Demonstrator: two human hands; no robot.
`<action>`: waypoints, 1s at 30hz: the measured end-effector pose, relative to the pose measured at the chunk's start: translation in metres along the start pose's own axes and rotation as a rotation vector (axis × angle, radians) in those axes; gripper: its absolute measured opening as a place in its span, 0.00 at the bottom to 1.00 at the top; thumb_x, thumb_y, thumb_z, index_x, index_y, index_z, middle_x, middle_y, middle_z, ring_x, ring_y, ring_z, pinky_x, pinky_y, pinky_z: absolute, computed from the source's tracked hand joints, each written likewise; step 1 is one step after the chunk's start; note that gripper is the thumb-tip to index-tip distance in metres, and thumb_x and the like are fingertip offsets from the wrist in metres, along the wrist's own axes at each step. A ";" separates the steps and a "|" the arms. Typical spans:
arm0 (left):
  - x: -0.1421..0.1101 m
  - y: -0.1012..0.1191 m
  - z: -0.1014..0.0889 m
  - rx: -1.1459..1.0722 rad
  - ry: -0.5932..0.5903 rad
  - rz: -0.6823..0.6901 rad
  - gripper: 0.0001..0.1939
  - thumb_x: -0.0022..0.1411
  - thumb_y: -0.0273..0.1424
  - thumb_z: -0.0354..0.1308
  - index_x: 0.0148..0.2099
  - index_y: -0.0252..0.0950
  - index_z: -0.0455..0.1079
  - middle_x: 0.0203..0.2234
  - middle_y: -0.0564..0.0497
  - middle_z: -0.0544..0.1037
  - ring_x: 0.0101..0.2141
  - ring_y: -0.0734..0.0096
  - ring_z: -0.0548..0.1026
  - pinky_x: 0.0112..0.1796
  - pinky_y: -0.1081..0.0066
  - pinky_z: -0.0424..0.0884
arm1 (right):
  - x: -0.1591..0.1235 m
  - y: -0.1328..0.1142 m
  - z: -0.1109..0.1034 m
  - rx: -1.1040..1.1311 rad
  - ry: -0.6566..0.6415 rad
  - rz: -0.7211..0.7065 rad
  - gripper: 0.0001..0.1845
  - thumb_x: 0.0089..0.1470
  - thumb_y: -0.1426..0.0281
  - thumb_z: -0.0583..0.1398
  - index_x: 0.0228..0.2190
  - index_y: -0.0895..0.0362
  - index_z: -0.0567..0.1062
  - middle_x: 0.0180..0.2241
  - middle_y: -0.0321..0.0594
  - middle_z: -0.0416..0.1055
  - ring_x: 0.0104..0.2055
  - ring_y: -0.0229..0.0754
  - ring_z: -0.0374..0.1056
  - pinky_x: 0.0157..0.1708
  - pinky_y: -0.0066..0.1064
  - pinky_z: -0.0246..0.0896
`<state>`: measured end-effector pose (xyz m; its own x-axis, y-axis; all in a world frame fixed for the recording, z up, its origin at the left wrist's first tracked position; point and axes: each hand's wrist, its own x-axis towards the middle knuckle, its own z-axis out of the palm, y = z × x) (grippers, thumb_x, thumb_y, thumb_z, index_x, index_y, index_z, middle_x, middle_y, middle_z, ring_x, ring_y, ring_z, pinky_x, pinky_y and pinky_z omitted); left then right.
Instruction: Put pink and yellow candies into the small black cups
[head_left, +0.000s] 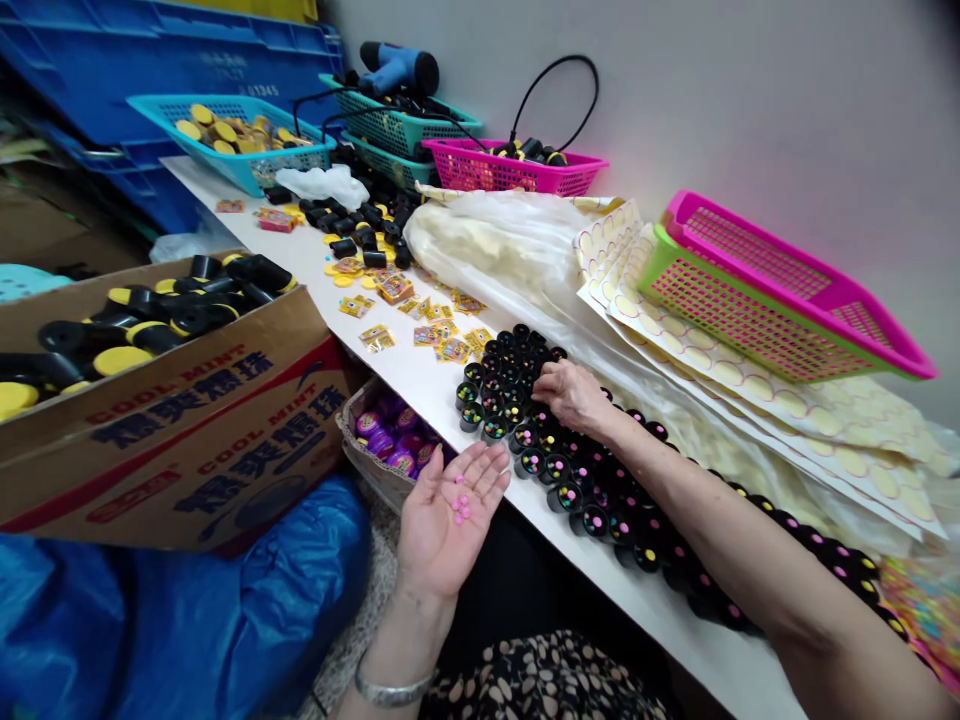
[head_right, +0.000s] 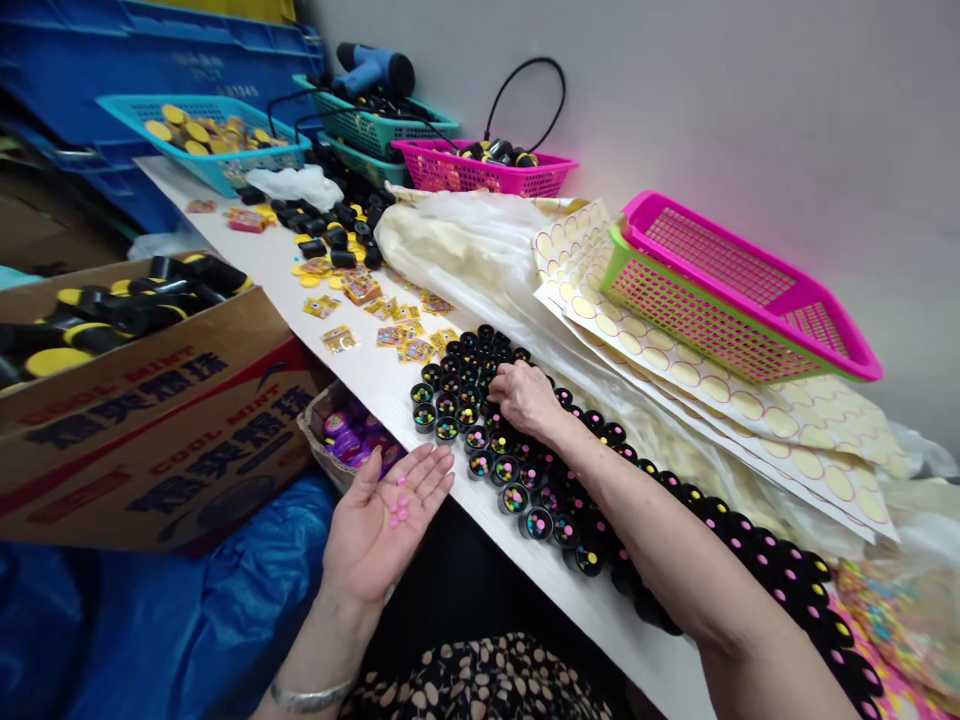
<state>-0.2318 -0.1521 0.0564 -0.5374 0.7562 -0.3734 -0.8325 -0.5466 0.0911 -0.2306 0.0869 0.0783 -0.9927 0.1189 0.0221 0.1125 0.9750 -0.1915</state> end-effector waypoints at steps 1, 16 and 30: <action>0.000 0.000 0.000 0.001 -0.002 -0.001 0.20 0.61 0.34 0.46 0.45 0.22 0.66 0.46 0.30 0.69 0.53 0.50 0.61 0.52 0.56 0.59 | -0.001 -0.001 0.000 -0.003 0.001 -0.013 0.11 0.51 0.68 0.55 0.21 0.56 0.74 0.26 0.37 0.66 0.31 0.37 0.57 0.29 0.28 0.46; -0.007 -0.002 0.005 0.034 -0.046 0.023 0.19 0.61 0.35 0.45 0.44 0.23 0.67 0.45 0.31 0.70 0.52 0.51 0.63 0.51 0.55 0.60 | -0.015 -0.006 -0.019 0.155 0.253 -0.058 0.10 0.53 0.71 0.53 0.26 0.56 0.74 0.26 0.39 0.65 0.32 0.38 0.59 0.34 0.30 0.54; -0.021 -0.012 0.021 0.000 -0.187 -0.057 0.34 0.59 0.50 0.37 0.51 0.24 0.61 0.49 0.32 0.66 0.49 0.57 0.66 0.46 0.62 0.65 | -0.096 -0.113 -0.004 0.462 0.138 -0.475 0.12 0.53 0.77 0.51 0.35 0.55 0.72 0.34 0.41 0.67 0.39 0.40 0.61 0.40 0.35 0.58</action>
<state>-0.2135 -0.1541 0.0829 -0.5047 0.8399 -0.1997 -0.8625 -0.5005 0.0747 -0.1482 -0.0335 0.1017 -0.9114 -0.2504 0.3267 -0.3958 0.7507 -0.5290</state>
